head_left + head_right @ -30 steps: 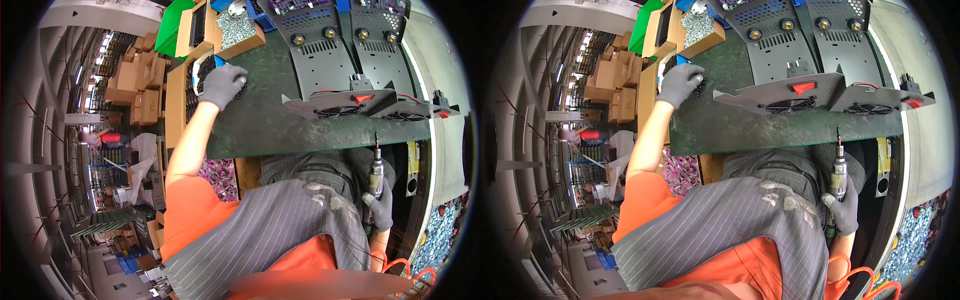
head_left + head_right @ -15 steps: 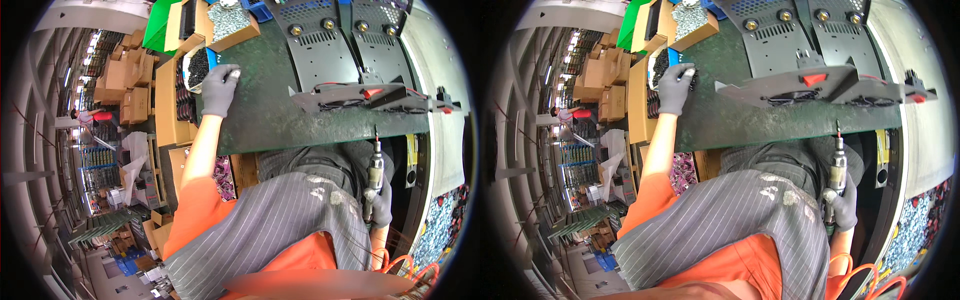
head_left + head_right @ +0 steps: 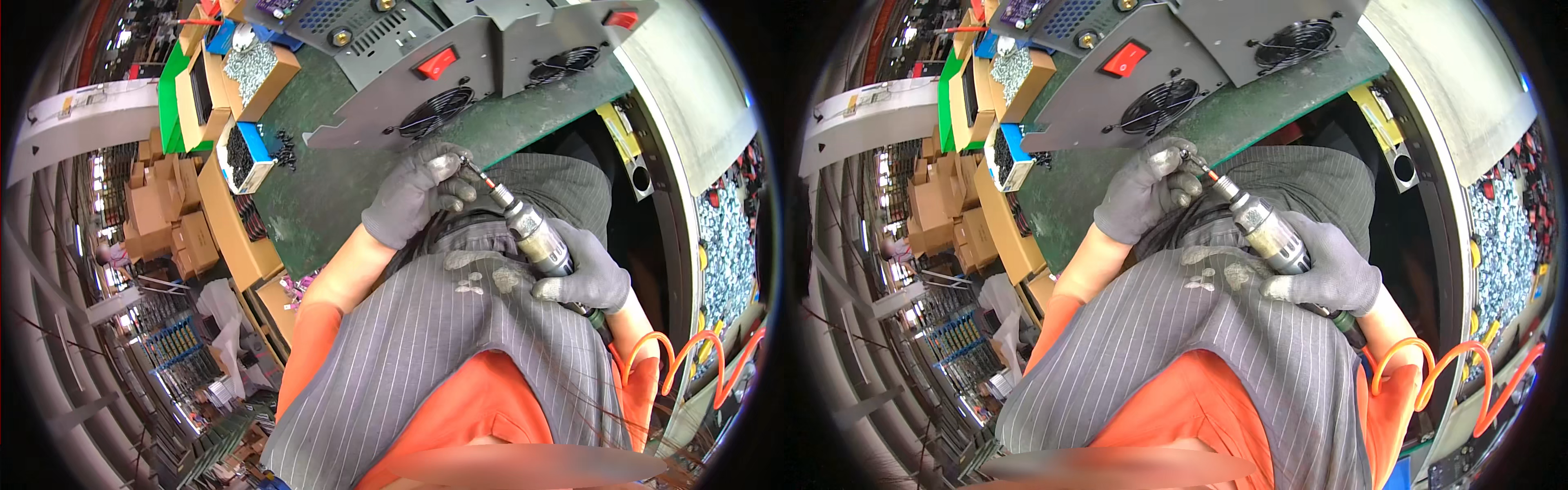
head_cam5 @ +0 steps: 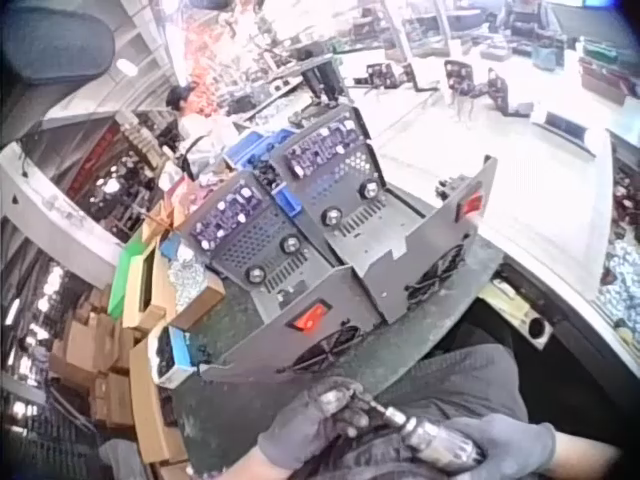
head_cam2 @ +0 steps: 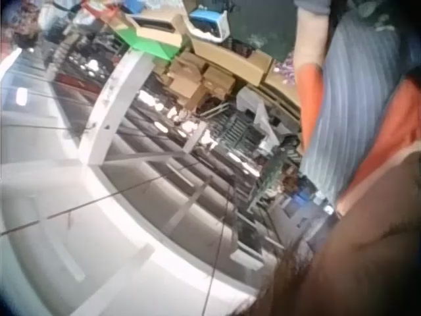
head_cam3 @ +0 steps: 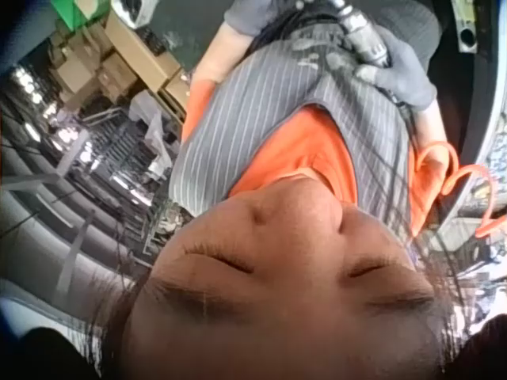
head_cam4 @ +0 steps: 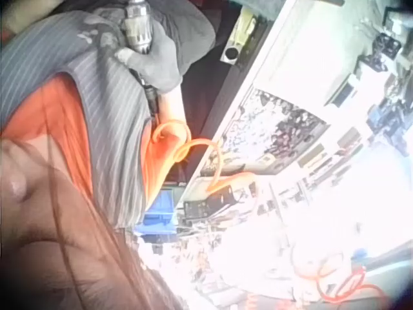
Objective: Assemble an industrial electronics chassis by installing fans and components using a pneumatic screwdriver.
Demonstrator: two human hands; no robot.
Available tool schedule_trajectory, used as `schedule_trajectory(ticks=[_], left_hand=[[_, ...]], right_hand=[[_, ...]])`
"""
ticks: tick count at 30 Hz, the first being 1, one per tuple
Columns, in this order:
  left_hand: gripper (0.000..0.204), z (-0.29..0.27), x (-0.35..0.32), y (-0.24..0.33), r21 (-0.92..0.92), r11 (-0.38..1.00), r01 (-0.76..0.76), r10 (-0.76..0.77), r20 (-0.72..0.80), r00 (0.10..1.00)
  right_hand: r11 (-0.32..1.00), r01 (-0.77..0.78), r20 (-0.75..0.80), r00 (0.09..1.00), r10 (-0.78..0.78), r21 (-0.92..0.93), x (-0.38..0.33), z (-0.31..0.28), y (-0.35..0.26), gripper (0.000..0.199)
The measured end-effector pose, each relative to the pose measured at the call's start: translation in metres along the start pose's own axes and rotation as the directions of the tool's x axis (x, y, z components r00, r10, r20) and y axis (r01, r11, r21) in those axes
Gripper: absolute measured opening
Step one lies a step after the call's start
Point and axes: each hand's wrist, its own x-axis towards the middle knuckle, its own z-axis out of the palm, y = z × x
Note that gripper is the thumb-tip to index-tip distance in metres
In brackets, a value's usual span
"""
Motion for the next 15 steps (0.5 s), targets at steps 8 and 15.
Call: schedule_trajectory(ticks=[8,15], left_hand=[[0.019,0.024,0.012,0.008,0.363,0.932,-0.020,0.058,-0.093,0.994],[0.016,0.033,0.018,0.011,0.557,0.830,0.020,0.089,-0.167,0.982]], right_hand=[[1.000,0.026,-0.059,0.998,-0.027,-0.015,-0.009,-0.007,0.010,0.068],[1.000,0.023,-0.086,0.996,-0.023,-0.009,-0.011,-0.010,0.017,0.066]])
